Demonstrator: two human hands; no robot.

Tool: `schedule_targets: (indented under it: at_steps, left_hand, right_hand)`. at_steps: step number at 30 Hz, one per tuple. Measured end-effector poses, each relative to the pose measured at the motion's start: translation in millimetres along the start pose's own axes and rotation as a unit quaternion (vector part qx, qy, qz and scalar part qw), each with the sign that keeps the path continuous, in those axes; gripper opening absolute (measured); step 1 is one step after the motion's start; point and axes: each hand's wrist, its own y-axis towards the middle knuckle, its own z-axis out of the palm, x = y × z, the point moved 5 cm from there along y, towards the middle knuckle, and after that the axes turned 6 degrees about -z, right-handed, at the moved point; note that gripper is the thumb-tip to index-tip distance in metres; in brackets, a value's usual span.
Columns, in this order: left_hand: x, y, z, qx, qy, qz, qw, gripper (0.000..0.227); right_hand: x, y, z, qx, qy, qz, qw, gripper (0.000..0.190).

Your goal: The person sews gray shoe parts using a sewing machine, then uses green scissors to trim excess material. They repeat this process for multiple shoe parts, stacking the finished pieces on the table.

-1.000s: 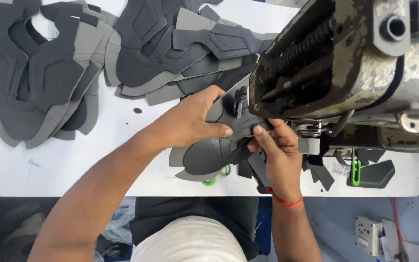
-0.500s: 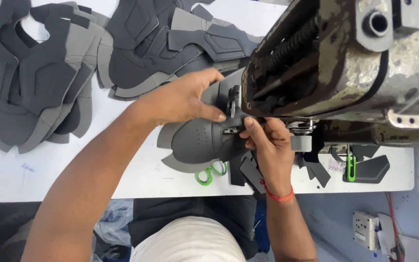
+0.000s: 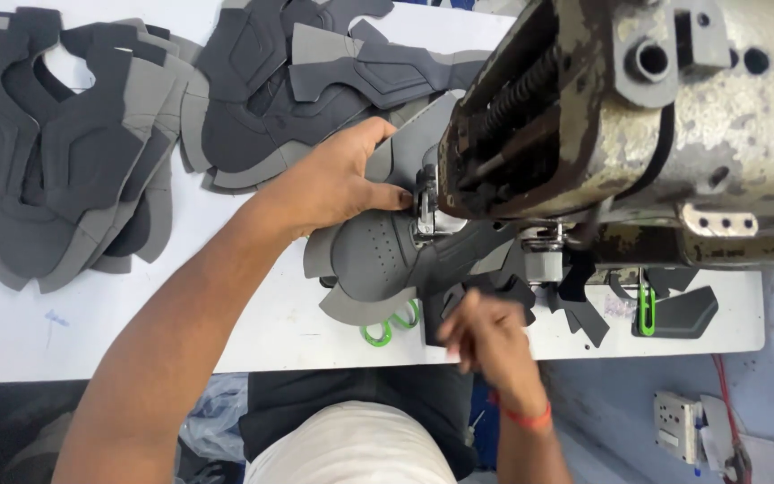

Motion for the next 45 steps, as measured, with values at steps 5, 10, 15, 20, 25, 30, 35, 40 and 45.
schedule_targets:
  at_steps: [5,10,15,20,25,30,35,40,45]
  left_hand:
    - [-3,2,0,0.02,-0.004,0.003,1.0,0.053]
    - [-10,0,1,0.051,-0.006,0.033,0.998,0.056]
    - [-5,1,1,0.052,-0.036,-0.003,0.998,0.055]
    - [11,-6,6,0.007,-0.109,-0.013,0.994,0.055]
    - [27,-22,24,-0.08,-0.167,0.007,0.983,0.047]
    - [45,-37,42,-0.167,-0.27,0.081,0.945,0.04]
    - [44,-45,51,-0.217,-0.248,0.108,0.938,0.038]
    - [44,-48,58,-0.243,-0.242,0.137,0.929,0.041]
    - [44,-51,61,-0.265,-0.24,0.156,0.921,0.046]
  right_hand:
    - [-19,10,50,0.195,0.288,0.026,0.937,0.083]
    - [-46,42,67,0.108,0.542,-0.008,0.833,0.048]
    - [-2,29,65,-0.014,0.434,-0.173,0.884,0.026]
    - [19,4,30,-0.121,0.31,-0.312,0.89,0.021]
    - [31,9,2,-0.17,0.33,-0.364,0.854,0.012]
    - [4,21,-27,-0.253,0.217,-0.275,0.902,0.019]
    - [41,12,-27,-0.261,-0.407,-0.421,0.767,0.033]
    - [46,15,-25,-0.252,-0.492,-0.422,0.719,0.047]
    - [55,17,-25,-0.235,-0.496,-0.423,0.721,0.045]
